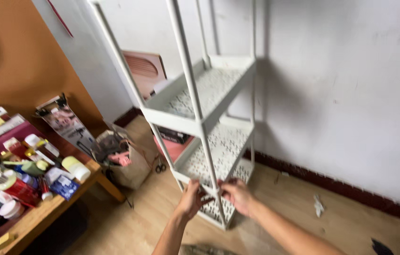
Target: The person assembles a white perforated rolling shelf cart on the floor. They insert white poles into the shelf tiers, press the top frame onto the poles, and attach small caster feet to the pole ends, then stand the finished cart upright against the wall.
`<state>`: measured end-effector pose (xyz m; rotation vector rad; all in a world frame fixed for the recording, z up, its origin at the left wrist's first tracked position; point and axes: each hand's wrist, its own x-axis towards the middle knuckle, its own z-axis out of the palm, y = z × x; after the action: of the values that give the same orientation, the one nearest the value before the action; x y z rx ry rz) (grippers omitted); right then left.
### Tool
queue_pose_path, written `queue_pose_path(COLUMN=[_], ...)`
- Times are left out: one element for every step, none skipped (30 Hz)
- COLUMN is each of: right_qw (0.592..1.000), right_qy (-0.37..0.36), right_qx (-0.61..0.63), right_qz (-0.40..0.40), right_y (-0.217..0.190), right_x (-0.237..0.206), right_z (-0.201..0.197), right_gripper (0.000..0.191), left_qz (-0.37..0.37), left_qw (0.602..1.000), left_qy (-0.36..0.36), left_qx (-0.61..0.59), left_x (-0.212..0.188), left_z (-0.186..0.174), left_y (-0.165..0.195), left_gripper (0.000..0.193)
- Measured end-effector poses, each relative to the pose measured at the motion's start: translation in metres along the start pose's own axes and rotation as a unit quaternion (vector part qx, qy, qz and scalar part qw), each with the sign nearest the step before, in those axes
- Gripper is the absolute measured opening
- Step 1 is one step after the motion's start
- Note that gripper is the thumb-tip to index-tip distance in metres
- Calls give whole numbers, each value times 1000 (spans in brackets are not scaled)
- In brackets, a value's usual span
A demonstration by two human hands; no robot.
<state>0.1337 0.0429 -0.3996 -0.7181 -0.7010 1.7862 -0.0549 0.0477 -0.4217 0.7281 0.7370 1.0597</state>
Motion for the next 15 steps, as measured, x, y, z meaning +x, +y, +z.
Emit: queue_pose_path(right_qw=[999,998,997,997,996,995,993,994,995,994,995,995,995,996,996], right_qy=[35,70,72,76,88,99,111,97,83,69,60,51,43,39,36], right_qx=[-5,-8,-1,7,13,20,26,43,60,78,80,82,85,81,78], right_qz=[-4,-9,-10,-10,-4,2,8,0,-6,-12,-4,6,16,22,28], right_y=[3,6,9,11,13,15,17,18,19,20,20,19,18,17,17], right_x=[0,1,1,2,3,6,8,12,17,21,25,27,29,30,31], right_z=[2,4,5,5,5,5,5,4,5,4,4,4,5,6,6], right_gripper=[22,24,26,27,28,28,29,30,30,31,34,36,39,41,43], left_qz=[-8,-17,-28,-33,-39,-45,-51,-58,-65,-75,-86,-97,-101,-106,-112], left_qw=[1000,1000,999,999,999,998,997,995,994,992,991,989,988,987,986], left_qy=[-6,-12,-17,-25,-33,-41,-50,-59,-67,-75,-82,-89,-88,-86,-84], left_qx=[-2,-4,-7,4,14,26,37,49,60,63,67,70,78,85,92], left_x=[0,0,0,1,1,3,4,6,9,11,14,17,19,21,22], left_z=[-1,-1,-1,-1,-1,-2,-2,-2,-2,-2,-2,-1,0,1,3], left_y=[4,9,13,17,22,27,34,40,45,51,57,62,66,69,72], left_gripper=[34,37,40,37,34,32,33,35,36,37,37,38,37,37,36])
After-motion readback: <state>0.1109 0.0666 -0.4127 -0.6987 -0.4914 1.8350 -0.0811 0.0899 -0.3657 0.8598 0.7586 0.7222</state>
